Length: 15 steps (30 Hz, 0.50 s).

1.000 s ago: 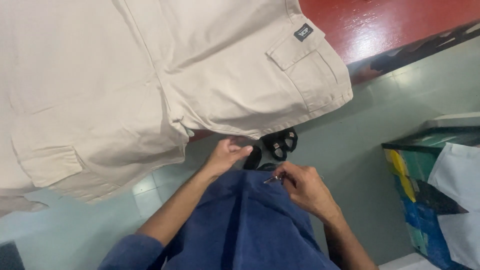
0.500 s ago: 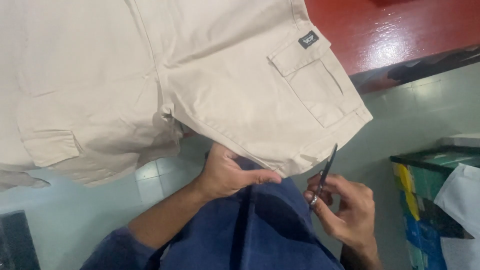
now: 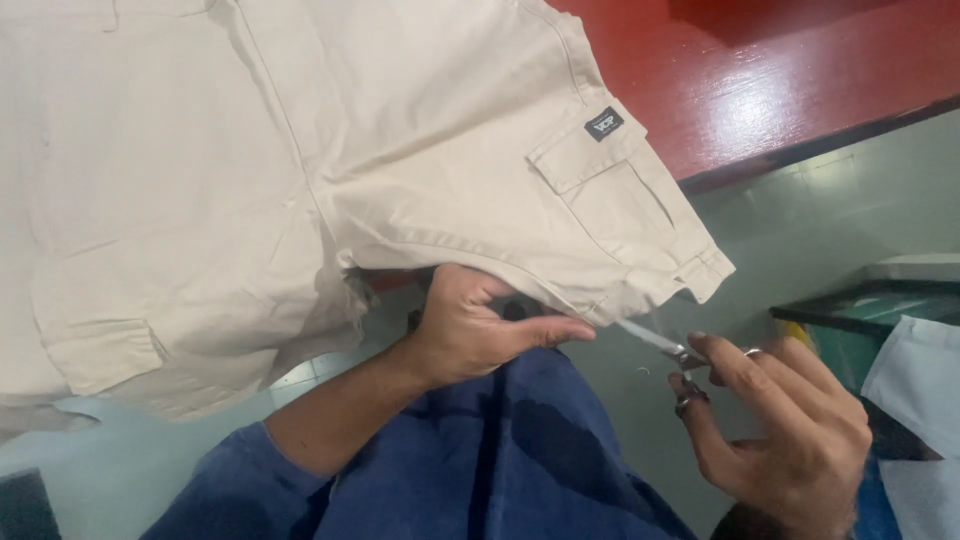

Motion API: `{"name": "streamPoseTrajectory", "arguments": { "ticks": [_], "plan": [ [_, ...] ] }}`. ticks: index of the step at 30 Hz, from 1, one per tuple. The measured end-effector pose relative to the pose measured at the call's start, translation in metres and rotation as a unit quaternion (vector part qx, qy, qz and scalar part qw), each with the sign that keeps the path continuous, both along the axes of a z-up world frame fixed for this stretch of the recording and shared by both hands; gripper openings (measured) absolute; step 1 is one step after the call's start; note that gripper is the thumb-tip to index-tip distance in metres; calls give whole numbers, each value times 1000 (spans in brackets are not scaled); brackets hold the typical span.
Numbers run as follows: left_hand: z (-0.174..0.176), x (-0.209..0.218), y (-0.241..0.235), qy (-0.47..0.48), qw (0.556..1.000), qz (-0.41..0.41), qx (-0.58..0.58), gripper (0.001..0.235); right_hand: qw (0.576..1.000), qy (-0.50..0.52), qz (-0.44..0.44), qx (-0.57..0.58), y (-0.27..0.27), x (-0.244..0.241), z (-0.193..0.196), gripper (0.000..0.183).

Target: The person uses scissors to cut loose threads and excess fabric from the hem and pocket areas of a pair of beige cargo shorts. The person holds the shorts steady with one hand while snipping the threads with the other.

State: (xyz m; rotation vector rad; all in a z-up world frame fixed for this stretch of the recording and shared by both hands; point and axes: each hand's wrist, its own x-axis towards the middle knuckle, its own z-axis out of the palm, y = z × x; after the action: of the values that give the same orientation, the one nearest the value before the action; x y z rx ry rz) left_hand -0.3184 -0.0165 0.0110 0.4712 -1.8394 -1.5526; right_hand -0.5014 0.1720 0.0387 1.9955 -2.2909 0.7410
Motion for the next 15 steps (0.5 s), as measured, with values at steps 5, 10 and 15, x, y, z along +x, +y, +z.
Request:
{"name": "streamPoseTrajectory", "arguments": {
  "ticks": [5, 10, 15],
  "plan": [
    [-16, -7, 2, 48, 995, -17, 84, 16, 997, 64, 27, 27, 1, -2, -8, 37],
    [-17, -14, -1, 37, 998, 18, 40, 21, 999, 25, 4, -32, -19, 11, -2, 30],
    [-27, -23, 7, 40, 998, 51, -16, 17, 787, -575, -167, -152, -54, 34, -9, 31]
  ]
}}
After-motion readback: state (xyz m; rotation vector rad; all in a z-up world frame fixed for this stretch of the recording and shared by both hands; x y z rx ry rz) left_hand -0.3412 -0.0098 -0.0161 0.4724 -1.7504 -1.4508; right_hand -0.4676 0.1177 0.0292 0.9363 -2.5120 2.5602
